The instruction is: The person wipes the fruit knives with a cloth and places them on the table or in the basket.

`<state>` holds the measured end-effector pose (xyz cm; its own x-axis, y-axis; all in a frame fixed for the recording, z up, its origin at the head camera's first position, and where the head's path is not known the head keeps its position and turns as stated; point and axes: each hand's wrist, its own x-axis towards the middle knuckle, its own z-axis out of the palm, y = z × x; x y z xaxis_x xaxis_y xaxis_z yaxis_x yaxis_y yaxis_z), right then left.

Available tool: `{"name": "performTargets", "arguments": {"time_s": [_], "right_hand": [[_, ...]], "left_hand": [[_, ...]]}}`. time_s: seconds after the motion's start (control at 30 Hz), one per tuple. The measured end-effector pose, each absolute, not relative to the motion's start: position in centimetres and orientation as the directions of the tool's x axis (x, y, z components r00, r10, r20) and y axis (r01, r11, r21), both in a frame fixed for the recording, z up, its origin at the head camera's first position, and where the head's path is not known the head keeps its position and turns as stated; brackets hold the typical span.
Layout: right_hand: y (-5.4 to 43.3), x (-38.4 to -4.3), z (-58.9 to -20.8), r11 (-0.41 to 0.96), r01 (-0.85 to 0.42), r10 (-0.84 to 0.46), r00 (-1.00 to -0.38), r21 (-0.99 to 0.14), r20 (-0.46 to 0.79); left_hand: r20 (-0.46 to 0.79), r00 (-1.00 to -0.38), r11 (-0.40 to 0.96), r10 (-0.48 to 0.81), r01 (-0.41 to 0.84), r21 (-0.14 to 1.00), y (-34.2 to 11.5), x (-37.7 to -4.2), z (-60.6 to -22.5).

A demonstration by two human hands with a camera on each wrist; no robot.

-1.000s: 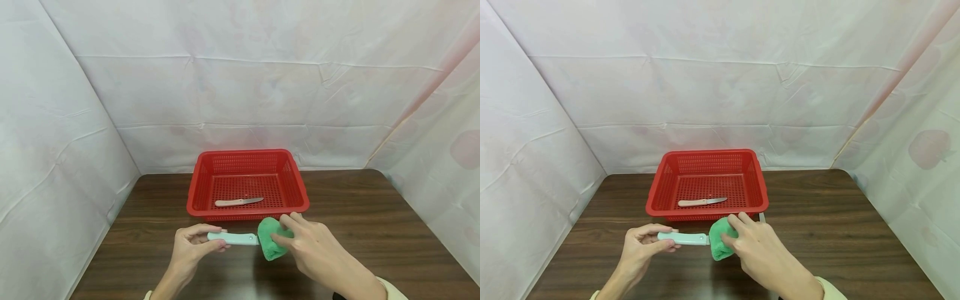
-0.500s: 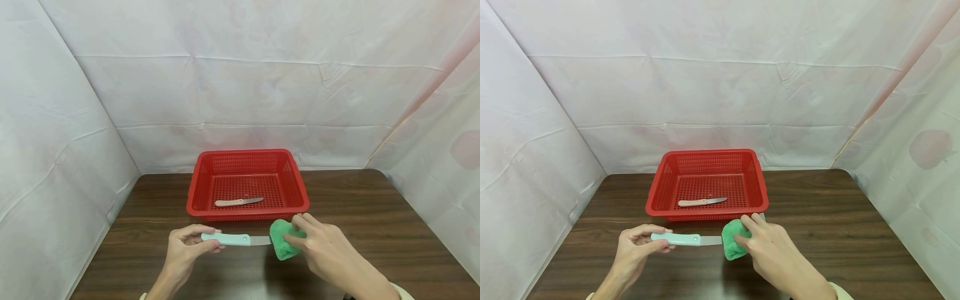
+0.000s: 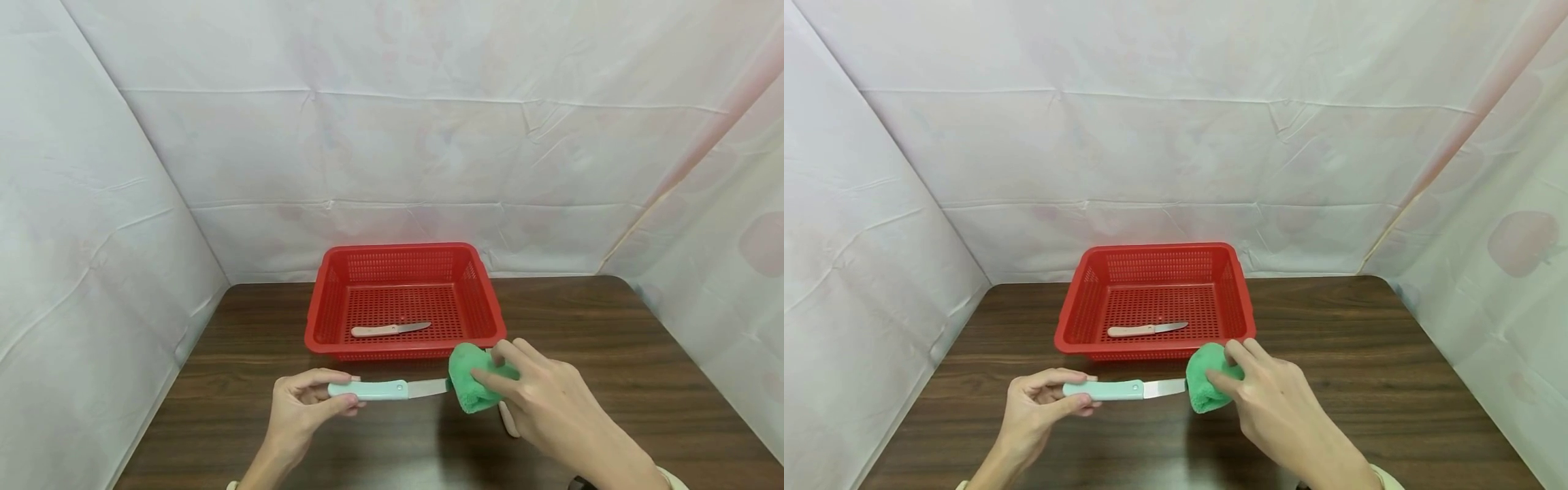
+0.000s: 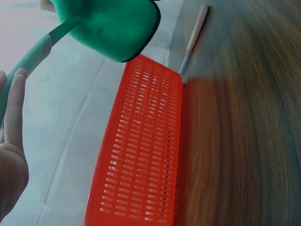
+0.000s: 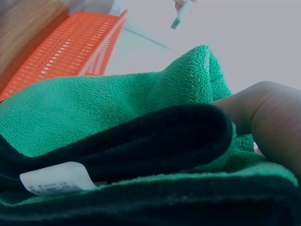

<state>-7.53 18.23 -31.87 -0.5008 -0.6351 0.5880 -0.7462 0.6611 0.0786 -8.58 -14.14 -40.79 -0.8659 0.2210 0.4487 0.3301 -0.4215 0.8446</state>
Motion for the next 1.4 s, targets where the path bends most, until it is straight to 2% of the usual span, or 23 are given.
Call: {"name": "performTargets", "arguments": {"time_s": [0.13, 0.5, 0.77, 1.4], "right_hand": [[17.9, -7.6, -31.4, 0.65, -0.756, -0.631, -0.479, 0.078, 0.61], [16.1, -7.5, -31.0, 0.615, -0.786, -0.662, -0.468, 0.067, 0.585], [15.0, -7.5, -31.4, 0.583, -0.804, -0.689, -0.413, 0.117, 0.595], [15.8, -7.4, -32.0, 0.612, -0.779, -0.705, -0.46, 0.137, 0.539]], "left_hand": [[0.448, -0.863, -0.42, 0.232, 0.327, 0.847, -14.1, -8.6, -40.8], [0.41, -0.876, -0.384, 0.254, 0.297, 0.874, -13.3, -8.6, -40.4], [0.407, -0.879, -0.399, 0.249, 0.29, 0.87, -12.8, -8.6, -40.2], [0.438, -0.874, -0.47, 0.21, 0.302, 0.829, -13.2, -8.6, -40.3]]}}
